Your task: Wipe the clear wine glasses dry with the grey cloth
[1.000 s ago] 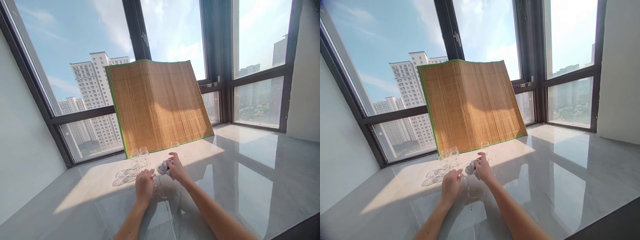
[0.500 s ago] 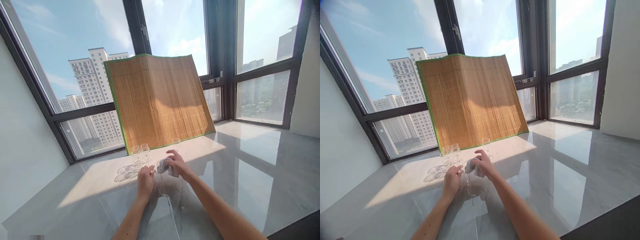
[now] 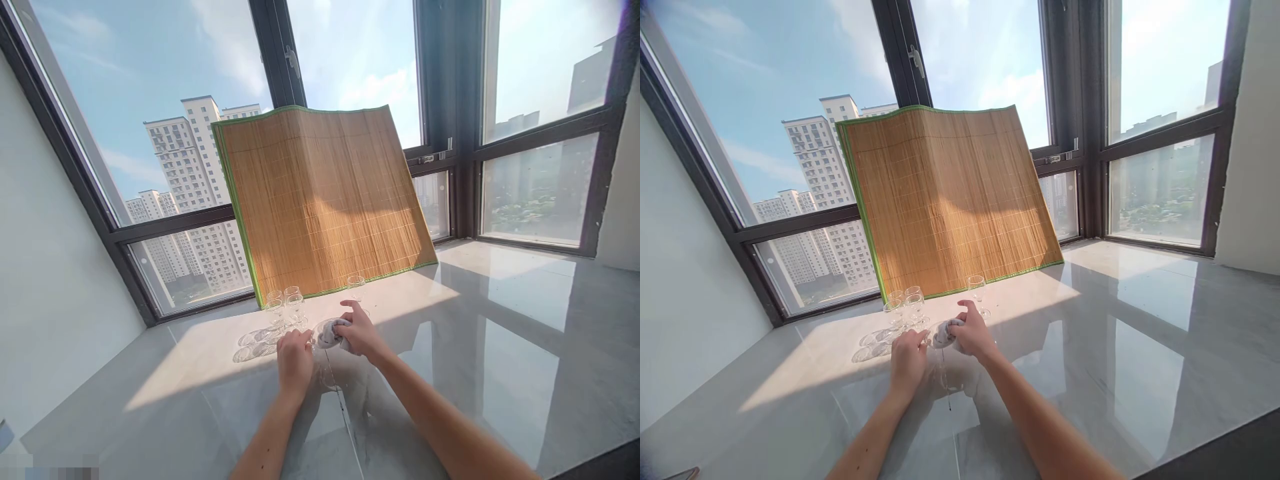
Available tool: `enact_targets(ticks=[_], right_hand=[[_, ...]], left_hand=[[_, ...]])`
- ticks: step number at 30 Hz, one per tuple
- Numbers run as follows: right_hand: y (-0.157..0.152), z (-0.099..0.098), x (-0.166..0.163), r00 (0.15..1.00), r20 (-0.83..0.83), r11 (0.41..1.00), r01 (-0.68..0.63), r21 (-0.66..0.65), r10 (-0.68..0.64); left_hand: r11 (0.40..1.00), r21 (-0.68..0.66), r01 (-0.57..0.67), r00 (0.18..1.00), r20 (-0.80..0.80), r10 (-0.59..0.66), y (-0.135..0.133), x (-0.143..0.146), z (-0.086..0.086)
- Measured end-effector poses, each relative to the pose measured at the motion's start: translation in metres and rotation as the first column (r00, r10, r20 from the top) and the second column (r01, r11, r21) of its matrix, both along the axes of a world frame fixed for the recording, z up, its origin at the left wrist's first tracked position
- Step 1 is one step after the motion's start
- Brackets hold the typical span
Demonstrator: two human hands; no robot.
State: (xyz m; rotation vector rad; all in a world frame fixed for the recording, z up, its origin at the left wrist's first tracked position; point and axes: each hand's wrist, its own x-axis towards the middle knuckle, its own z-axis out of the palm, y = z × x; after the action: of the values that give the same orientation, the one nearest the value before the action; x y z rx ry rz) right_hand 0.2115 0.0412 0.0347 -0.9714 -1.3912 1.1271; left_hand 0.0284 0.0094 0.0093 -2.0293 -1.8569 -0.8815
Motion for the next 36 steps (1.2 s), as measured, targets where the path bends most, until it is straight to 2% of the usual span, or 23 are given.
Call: enact_targets(ticks=[3,5,8,10,13,16,19,23,26,28,30,33,36], right_hand=[[0.0,0.005,0.0,0.985,-0.158,0.998,0.064,-0.008,-0.064],[0.002,0.007,0.002,0.947,-0.3,0.993,0.119,-0.019,-0.119],[0.006,0.009,0.008,0.855,-0.46,0.969,0.243,-0.052,-0.239],[0.008,0.01,0.011,0.822,-0.483,0.95,0.302,-0.078,-0.301],[0.008,0.008,0.008,0.858,-0.419,0.949,0.312,-0.034,-0.297],[0.006,0.001,-0.003,0.927,-0.306,0.965,0.251,0.075,-0.217],[0.006,-0.011,-0.016,0.978,-0.146,0.975,0.172,0.139,-0.152],[0.009,-0.028,-0.025,0.997,0.04,0.995,0.064,0.072,-0.067],[0.007,-0.032,-0.028,0.991,0.003,0.987,-0.13,-0.093,0.13],[0.003,-0.03,-0.027,0.953,-0.133,0.939,-0.293,-0.178,0.273],[0.0,-0.026,-0.026,0.919,-0.242,0.91,-0.361,-0.203,0.31],[-0.001,-0.019,-0.022,0.939,-0.256,0.941,-0.281,-0.191,0.229],[0.002,-0.013,-0.017,0.954,-0.229,0.968,-0.224,-0.11,0.195]], left_hand=[[0.998,0.018,0.064,0.987,0.144,-0.066,0.001,0.004,-0.002],[0.991,0.017,0.129,0.944,0.304,-0.129,0.001,0.008,-0.002],[0.98,0.05,0.191,0.81,0.556,-0.186,0.0,0.012,-0.001],[0.975,0.105,0.194,0.72,0.66,-0.214,-0.001,0.015,0.001],[0.965,0.168,0.202,0.662,0.703,-0.261,-0.005,0.02,0.004],[0.962,0.199,0.188,0.662,0.698,-0.274,-0.008,0.025,0.005],[0.958,0.266,0.103,0.667,0.697,-0.265,-0.011,0.026,0.008],[0.964,0.238,0.117,0.609,0.75,-0.259,-0.013,0.026,0.013],[0.964,0.234,0.127,0.559,0.786,-0.264,-0.011,0.026,0.013],[0.967,0.224,0.121,0.565,0.785,-0.252,-0.008,0.024,0.011],[0.976,0.188,0.111,0.598,0.771,-0.217,-0.005,0.021,0.008],[0.991,0.117,0.071,0.664,0.736,-0.134,0.0,0.014,0.005],[0.997,0.028,0.07,0.736,0.673,-0.07,0.003,0.007,0.0]])
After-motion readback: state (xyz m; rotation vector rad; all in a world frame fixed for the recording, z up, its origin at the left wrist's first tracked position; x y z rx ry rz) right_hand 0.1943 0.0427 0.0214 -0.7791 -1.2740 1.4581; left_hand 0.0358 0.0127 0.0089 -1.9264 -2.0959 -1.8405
